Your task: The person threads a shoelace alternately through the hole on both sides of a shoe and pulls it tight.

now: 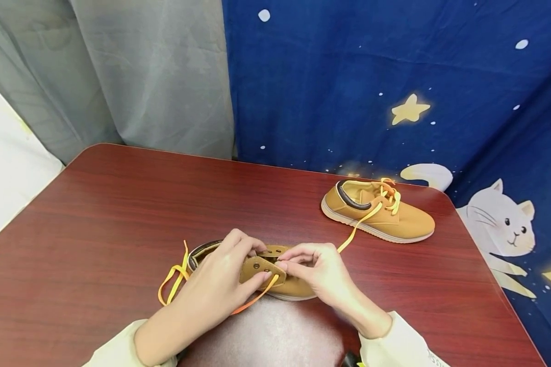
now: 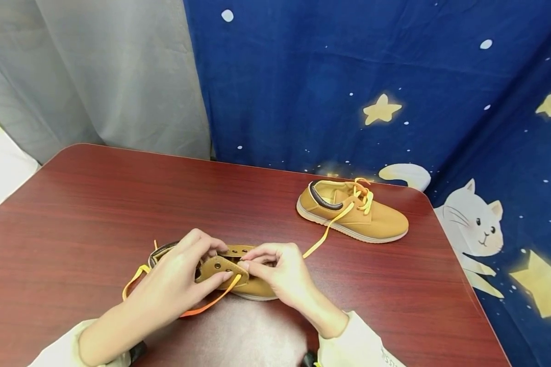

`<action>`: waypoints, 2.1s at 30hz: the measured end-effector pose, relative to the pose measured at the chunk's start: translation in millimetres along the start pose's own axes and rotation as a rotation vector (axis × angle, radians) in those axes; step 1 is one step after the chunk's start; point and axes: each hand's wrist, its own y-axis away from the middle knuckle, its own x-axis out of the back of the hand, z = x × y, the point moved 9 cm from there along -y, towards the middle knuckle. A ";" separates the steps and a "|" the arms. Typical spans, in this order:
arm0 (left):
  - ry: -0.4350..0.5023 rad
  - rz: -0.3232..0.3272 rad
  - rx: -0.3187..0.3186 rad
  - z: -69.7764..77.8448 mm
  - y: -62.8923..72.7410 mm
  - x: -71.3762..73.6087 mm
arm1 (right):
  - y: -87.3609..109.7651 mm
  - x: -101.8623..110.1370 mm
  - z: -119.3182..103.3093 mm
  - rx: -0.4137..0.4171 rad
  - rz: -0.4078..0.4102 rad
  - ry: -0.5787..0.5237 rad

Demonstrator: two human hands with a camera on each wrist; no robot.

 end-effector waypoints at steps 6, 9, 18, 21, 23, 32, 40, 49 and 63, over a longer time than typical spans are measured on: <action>0.021 -0.029 -0.010 -1.1 -1.0 -5.8 | -0.1 4.9 -1.0 -0.009 0.043 0.001; 0.039 -0.067 -0.068 3.1 -1.8 -9.4 | -0.3 10.9 -3.5 0.007 0.086 0.017; 0.067 -0.140 -0.109 4.0 -1.0 -15.4 | -1.0 3.0 5.5 -0.094 -0.079 -0.027; 0.084 -0.148 -0.120 4.4 -0.3 -15.2 | -0.8 -1.8 5.9 -0.088 -0.145 -0.010; 0.087 -0.151 -0.123 4.5 0.0 -15.1 | -0.4 -2.6 4.5 -0.069 -0.150 -0.003; 0.055 -0.118 -0.196 9.4 0.9 -12.1 | -0.3 -0.9 2.5 -0.053 -0.067 -0.019; 0.041 -0.100 -0.268 14.6 3.2 -7.4 | -2.0 16.9 2.6 -0.100 0.067 -0.082; 0.036 -0.093 -0.305 17.2 5.0 -5.2 | -1.9 44.8 -9.3 -0.057 0.236 -0.137; -0.015 -0.228 -0.277 18.5 -1.9 -11.1 | 3.1 58.5 -25.1 0.035 0.219 -0.142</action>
